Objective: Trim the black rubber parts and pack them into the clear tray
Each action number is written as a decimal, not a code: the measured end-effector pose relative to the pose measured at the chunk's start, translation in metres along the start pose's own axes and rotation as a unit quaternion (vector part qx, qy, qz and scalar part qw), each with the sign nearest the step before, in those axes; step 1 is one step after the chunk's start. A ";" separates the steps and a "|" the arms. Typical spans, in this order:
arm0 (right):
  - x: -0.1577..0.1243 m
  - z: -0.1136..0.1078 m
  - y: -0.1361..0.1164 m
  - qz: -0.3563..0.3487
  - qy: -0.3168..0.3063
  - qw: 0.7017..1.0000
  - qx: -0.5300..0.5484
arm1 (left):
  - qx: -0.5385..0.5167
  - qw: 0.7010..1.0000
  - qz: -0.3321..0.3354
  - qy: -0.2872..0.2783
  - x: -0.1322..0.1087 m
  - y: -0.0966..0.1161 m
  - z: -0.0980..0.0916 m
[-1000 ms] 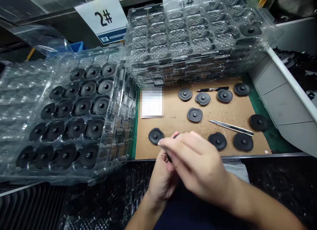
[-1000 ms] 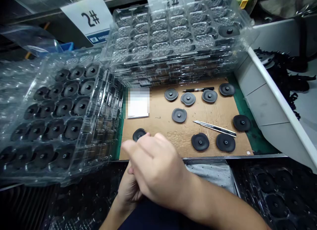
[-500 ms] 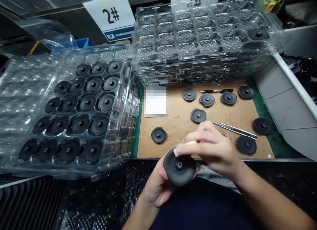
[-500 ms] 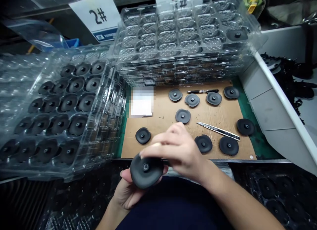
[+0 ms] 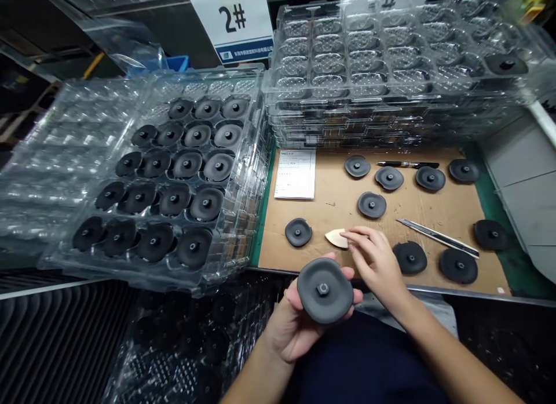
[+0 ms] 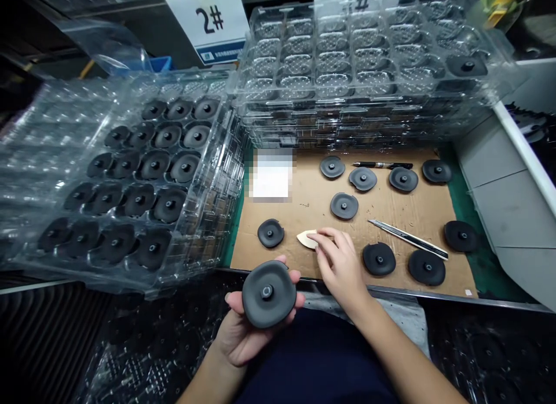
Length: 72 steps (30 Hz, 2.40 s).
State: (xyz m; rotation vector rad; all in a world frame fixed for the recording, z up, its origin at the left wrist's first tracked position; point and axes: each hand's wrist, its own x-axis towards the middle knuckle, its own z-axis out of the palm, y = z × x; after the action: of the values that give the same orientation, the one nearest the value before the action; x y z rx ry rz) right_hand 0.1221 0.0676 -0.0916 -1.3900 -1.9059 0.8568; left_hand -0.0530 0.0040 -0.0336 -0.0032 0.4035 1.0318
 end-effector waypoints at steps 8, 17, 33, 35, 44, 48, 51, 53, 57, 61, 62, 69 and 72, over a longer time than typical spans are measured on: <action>-0.032 -0.035 -0.047 -0.233 -0.040 0.971 0.041 | 0.070 0.996 0.054 0.030 -0.002 -0.006 0.001; -0.071 -0.036 -0.031 0.001 0.088 0.987 0.133 | 0.161 0.982 0.089 0.031 -0.013 -0.017 0.003; -0.087 -0.068 -0.034 0.093 0.011 0.963 0.251 | 0.714 0.657 0.237 -0.044 -0.004 -0.034 0.008; -0.083 -0.071 -0.038 0.082 -0.048 0.960 0.264 | 0.712 0.664 0.228 -0.033 -0.003 -0.035 0.011; -0.083 -0.035 -0.030 0.323 -0.140 0.785 0.509 | 0.652 0.749 0.014 0.114 -0.033 -0.032 0.001; -0.087 -0.008 -0.020 0.220 -0.250 0.885 0.326 | 0.644 0.705 0.030 0.297 -0.093 -0.020 -0.047; -0.081 0.004 0.005 0.060 -0.215 0.966 0.132 | 0.637 0.596 0.079 0.482 -0.169 0.004 -0.090; -0.074 0.007 0.028 -0.011 -0.215 0.975 0.045 | 0.629 0.497 0.111 0.587 -0.225 0.019 -0.116; -0.064 0.010 0.065 -0.068 -0.242 0.968 -0.010 | 0.624 0.373 0.120 0.676 -0.297 0.028 -0.163; -0.066 0.013 0.074 -0.084 -0.247 0.965 -0.037 | 0.637 0.329 0.123 0.686 -0.302 0.015 -0.206; -0.066 0.014 0.072 -0.089 -0.240 0.966 -0.044 | 0.639 0.317 0.128 0.689 -0.299 0.011 -0.214; -0.041 0.015 0.025 -0.157 -0.190 0.966 -0.073 | 0.627 0.260 0.194 0.708 -0.294 -0.005 -0.228; -0.009 0.033 -0.005 -0.179 -0.151 0.968 -0.086 | 0.636 0.273 0.243 0.679 -0.284 0.001 -0.212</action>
State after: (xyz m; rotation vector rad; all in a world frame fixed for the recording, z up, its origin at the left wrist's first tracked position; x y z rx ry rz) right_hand 0.0953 0.0533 -0.1084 -0.9992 -2.4198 0.7705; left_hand -0.2498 -0.2727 -0.1371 0.8074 2.9901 0.6901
